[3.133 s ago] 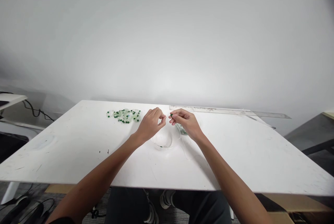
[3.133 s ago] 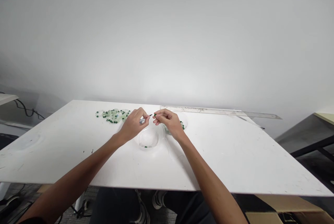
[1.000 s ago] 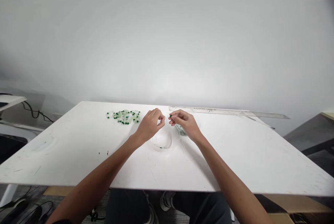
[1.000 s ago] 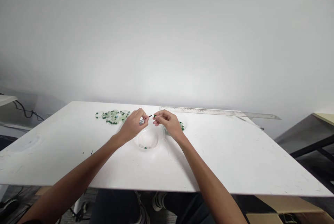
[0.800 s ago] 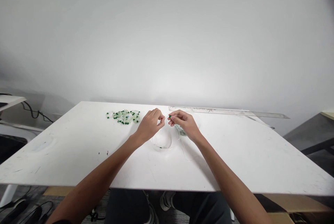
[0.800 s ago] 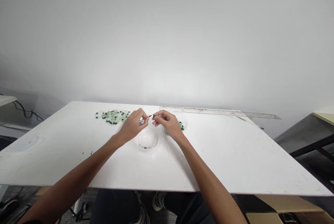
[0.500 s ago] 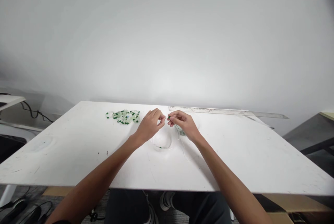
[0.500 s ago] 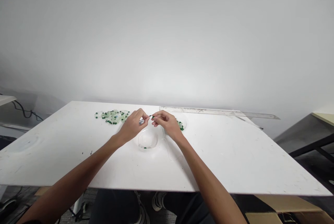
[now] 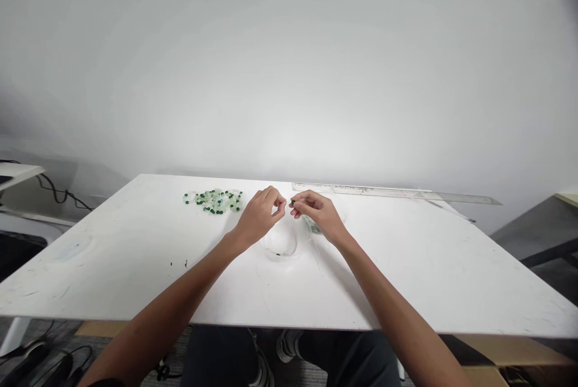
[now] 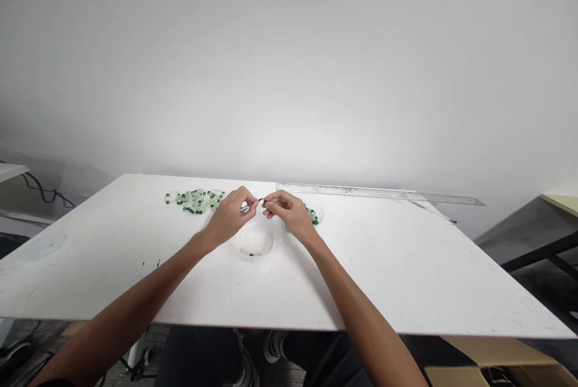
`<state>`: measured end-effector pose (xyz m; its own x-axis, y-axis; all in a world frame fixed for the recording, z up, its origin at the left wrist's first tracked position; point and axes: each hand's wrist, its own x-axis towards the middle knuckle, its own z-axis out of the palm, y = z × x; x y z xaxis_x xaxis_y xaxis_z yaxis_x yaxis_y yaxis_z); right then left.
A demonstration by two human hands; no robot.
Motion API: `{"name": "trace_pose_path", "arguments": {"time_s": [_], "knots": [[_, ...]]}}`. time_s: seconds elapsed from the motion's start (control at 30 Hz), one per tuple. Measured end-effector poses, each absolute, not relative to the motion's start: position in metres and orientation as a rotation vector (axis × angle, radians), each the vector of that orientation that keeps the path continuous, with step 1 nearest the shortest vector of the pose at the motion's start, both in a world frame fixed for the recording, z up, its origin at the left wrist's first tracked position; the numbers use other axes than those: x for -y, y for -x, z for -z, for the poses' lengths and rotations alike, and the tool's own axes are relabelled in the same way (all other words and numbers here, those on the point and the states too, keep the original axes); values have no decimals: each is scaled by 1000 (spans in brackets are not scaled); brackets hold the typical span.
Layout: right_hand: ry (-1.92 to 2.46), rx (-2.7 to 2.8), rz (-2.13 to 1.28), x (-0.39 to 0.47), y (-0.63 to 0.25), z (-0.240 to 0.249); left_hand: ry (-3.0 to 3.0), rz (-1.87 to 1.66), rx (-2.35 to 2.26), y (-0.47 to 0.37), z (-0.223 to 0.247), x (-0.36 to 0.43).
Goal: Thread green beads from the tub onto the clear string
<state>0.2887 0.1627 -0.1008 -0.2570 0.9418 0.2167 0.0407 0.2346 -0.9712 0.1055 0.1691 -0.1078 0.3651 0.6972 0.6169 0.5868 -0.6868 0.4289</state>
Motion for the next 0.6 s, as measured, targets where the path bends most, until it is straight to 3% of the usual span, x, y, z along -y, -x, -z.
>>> {"name": "trace_pose_path", "arguments": {"time_s": [0.6], "knots": [[956, 1539, -1175, -163, -289, 102, -2472, -1290, -1154, -107, 110, -170]]}}
